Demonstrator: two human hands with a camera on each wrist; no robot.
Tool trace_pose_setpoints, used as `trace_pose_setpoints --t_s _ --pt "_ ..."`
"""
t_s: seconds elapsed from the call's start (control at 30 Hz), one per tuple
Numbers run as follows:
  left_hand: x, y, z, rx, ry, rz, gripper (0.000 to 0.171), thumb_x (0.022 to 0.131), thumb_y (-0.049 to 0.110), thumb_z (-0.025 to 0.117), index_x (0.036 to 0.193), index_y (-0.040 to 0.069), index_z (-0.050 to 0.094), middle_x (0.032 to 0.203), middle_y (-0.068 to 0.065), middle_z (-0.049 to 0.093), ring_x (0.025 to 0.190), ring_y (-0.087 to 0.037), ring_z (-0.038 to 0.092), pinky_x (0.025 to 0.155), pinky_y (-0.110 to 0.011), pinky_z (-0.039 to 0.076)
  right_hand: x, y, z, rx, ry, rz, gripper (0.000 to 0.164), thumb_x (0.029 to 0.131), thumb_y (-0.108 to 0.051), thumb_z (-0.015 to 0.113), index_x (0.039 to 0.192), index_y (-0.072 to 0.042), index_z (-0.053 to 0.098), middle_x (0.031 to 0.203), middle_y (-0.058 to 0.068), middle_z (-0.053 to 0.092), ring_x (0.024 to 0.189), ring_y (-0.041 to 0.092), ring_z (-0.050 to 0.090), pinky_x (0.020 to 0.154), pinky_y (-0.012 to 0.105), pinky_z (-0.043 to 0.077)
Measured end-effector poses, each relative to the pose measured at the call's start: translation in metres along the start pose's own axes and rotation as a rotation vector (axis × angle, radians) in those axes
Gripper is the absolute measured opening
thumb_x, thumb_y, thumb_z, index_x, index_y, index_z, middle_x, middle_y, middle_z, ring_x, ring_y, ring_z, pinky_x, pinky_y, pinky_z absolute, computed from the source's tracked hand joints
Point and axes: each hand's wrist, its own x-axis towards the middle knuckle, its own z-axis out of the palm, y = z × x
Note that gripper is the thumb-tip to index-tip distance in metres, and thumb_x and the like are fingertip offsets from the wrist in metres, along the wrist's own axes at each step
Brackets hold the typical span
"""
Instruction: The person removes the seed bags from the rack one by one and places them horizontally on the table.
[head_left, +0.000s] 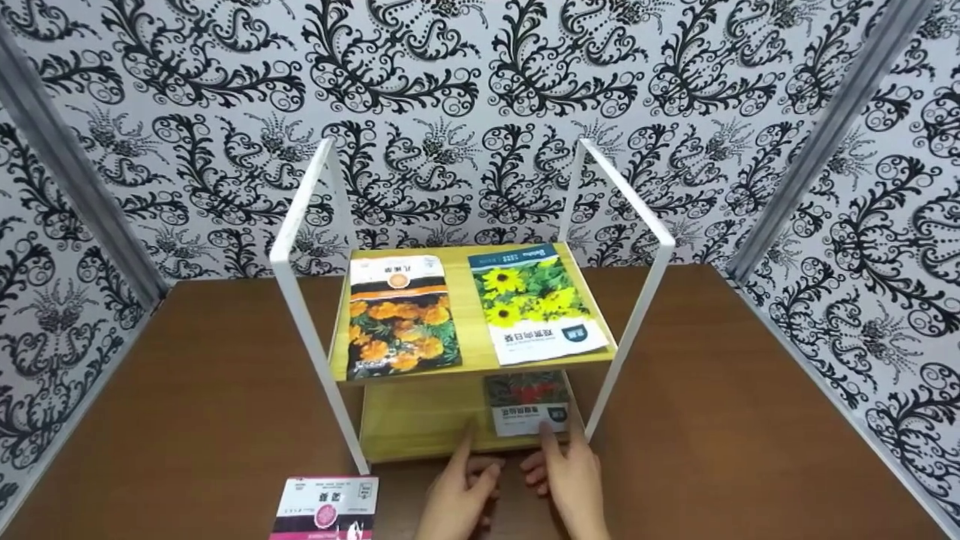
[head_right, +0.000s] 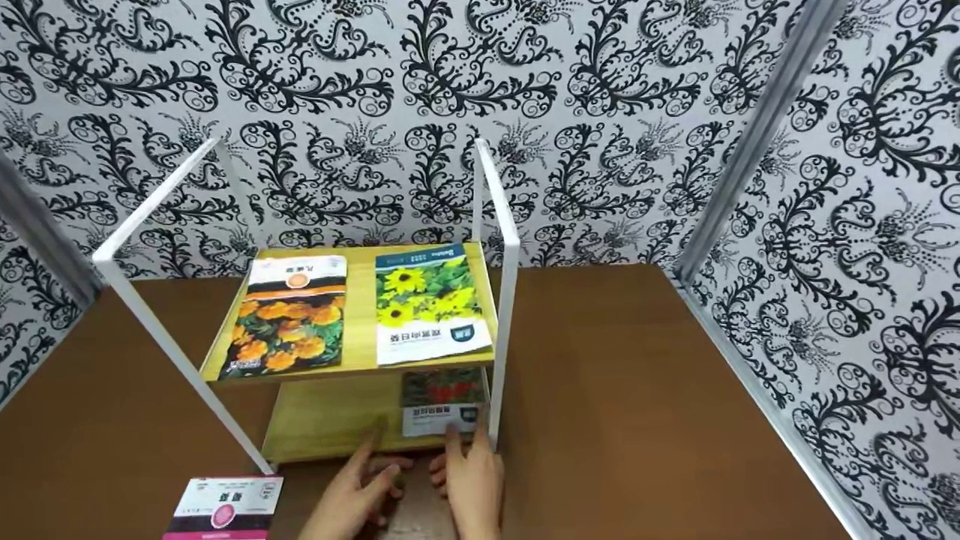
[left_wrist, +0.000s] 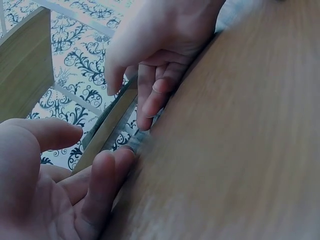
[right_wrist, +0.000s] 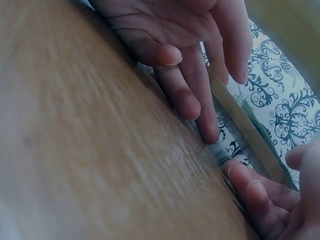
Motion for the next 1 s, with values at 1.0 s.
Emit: trace_pose_setpoints --t_s 1.0 --pt "-0.002 -0.001 0.002 -0.061 0.011 0.008 0.064 0.089 0.030 0.054 0.143 0.019 0.022 0.091 0.003 0.062 0.053 -0.015 0.054 0.046 -0.031 0.047 -0.011 0.003 0.000 0.021 -0.049 -0.043 0.080 0.081 -0.040 0.063 0.142 -0.012 0.020 0.062 0.003 0.064 0.048 0.019 0.059 0.042 0.032 0.048"
